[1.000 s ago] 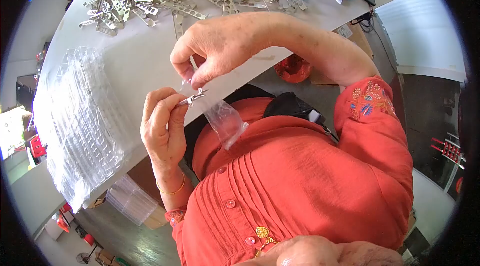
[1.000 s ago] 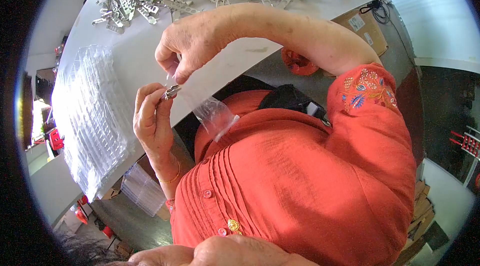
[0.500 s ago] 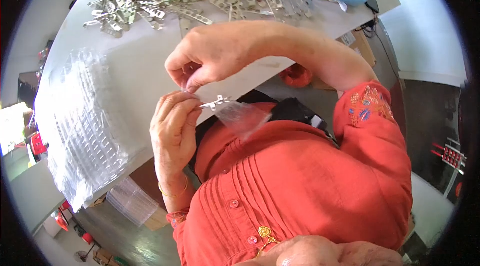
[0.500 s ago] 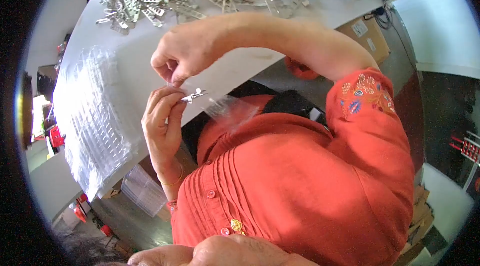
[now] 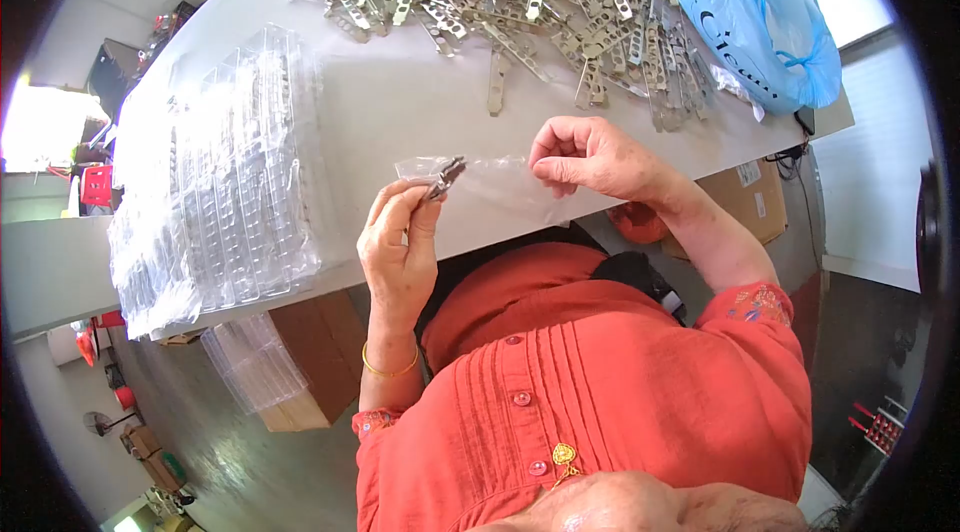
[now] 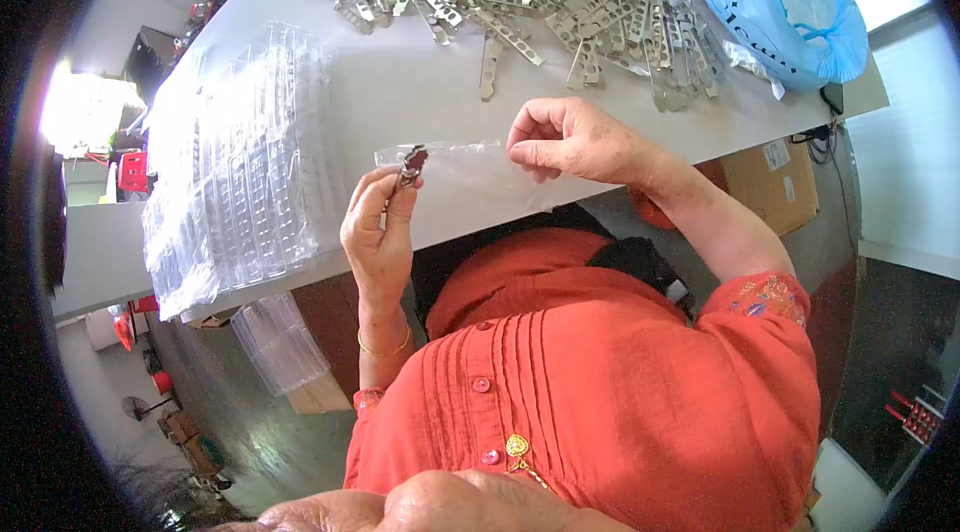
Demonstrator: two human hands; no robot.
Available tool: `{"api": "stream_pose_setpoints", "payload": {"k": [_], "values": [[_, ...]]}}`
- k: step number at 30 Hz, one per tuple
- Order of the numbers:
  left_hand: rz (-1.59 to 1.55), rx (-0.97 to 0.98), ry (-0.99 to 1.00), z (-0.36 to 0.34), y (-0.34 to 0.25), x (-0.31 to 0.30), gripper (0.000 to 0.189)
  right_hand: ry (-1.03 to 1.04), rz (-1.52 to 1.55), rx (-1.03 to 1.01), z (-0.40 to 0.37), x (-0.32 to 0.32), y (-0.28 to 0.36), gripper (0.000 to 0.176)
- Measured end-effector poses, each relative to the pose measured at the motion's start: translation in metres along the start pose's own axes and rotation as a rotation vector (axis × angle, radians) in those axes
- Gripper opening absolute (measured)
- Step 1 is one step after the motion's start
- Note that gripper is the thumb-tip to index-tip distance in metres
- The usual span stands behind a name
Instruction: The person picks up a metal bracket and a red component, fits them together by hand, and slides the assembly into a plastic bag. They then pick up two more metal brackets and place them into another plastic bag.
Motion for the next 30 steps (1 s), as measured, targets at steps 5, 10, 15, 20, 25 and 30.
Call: {"api": "stream_pose_setpoints", "payload": {"k": [5, 10, 15, 20, 25, 30], "values": [[-0.146, -0.035, 0.079, -0.005, 0.008, -0.005, 0.007, -0.023, -0.074, -0.092, 0.008, 0.008, 0.013, 0.013], [-0.091, 0.012, 0.076, -0.009, 0.014, -0.011, 0.009, -0.164, -0.030, -0.144, 0.012, 0.006, 0.026, 0.014], [-0.179, -0.022, -0.042, -0.015, 0.029, -0.010, 0.009, -0.354, 0.069, -0.206, 0.015, -0.003, 0.019, 0.013], [-0.211, -0.014, -0.030, -0.010, 0.019, -0.014, 0.011, -0.355, 0.150, -0.107, 0.018, -0.009, 0.001, 0.012], [-0.307, -0.073, 0.029, -0.005, 0.019, -0.007, 0.010, -0.323, 0.352, -0.153, 0.019, -0.001, 0.002, 0.015], [-0.486, -0.290, 0.051, -0.002, 0.030, -0.011, 0.016, -0.169, 0.554, -0.273, 0.007, 0.001, 0.018, 0.022]]}}
Point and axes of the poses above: each hand's wrist, its own z-axis towards the middle knuckle, its own x-axis out of the palm, y = z × x, the point moved 2 cm from there along z, towards the middle knuckle, and after that the axes turned 8 degrees about -x, right-handed, at the moved point
